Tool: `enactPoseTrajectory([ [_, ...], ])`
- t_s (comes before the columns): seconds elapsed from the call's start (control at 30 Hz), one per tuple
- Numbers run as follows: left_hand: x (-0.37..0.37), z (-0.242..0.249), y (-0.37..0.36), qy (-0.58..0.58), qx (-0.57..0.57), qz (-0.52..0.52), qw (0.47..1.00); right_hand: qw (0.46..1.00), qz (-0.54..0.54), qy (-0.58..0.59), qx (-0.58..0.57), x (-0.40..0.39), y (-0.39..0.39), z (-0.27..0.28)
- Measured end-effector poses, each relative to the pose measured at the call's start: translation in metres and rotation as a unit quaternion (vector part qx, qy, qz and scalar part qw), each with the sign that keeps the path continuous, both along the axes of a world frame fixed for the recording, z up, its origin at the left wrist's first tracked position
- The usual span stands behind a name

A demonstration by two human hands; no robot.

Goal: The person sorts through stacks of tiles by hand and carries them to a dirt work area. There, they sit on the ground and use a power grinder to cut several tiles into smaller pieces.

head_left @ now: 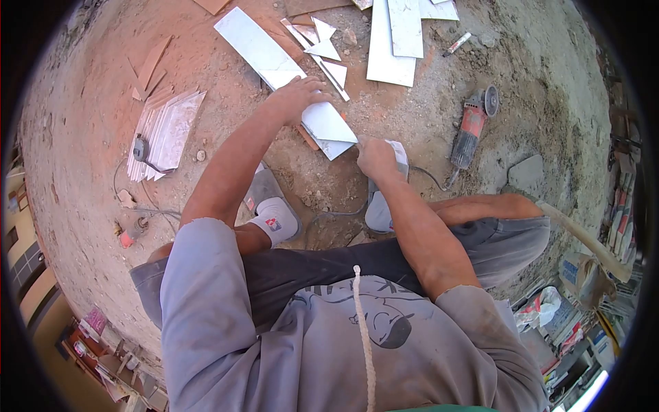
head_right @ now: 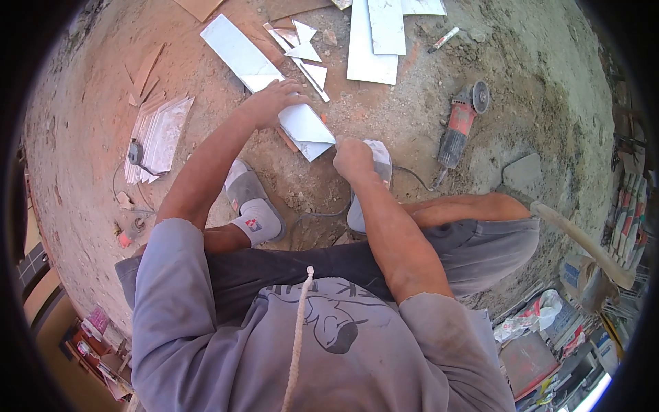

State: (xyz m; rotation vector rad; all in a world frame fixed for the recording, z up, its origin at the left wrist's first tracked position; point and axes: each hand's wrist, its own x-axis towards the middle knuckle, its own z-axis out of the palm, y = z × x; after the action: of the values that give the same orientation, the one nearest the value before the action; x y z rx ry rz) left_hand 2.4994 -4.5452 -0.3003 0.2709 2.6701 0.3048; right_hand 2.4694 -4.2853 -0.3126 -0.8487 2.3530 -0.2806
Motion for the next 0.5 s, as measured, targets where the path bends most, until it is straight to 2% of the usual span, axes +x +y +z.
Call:
enactPoseTrajectory([
  [0.5,-0.0056,0.0095,-0.0002,-0.028,-0.017,-0.008,0.999,1.000,0.025,0.013,0.012,0.0035,-0.0068,-0.0006],
])
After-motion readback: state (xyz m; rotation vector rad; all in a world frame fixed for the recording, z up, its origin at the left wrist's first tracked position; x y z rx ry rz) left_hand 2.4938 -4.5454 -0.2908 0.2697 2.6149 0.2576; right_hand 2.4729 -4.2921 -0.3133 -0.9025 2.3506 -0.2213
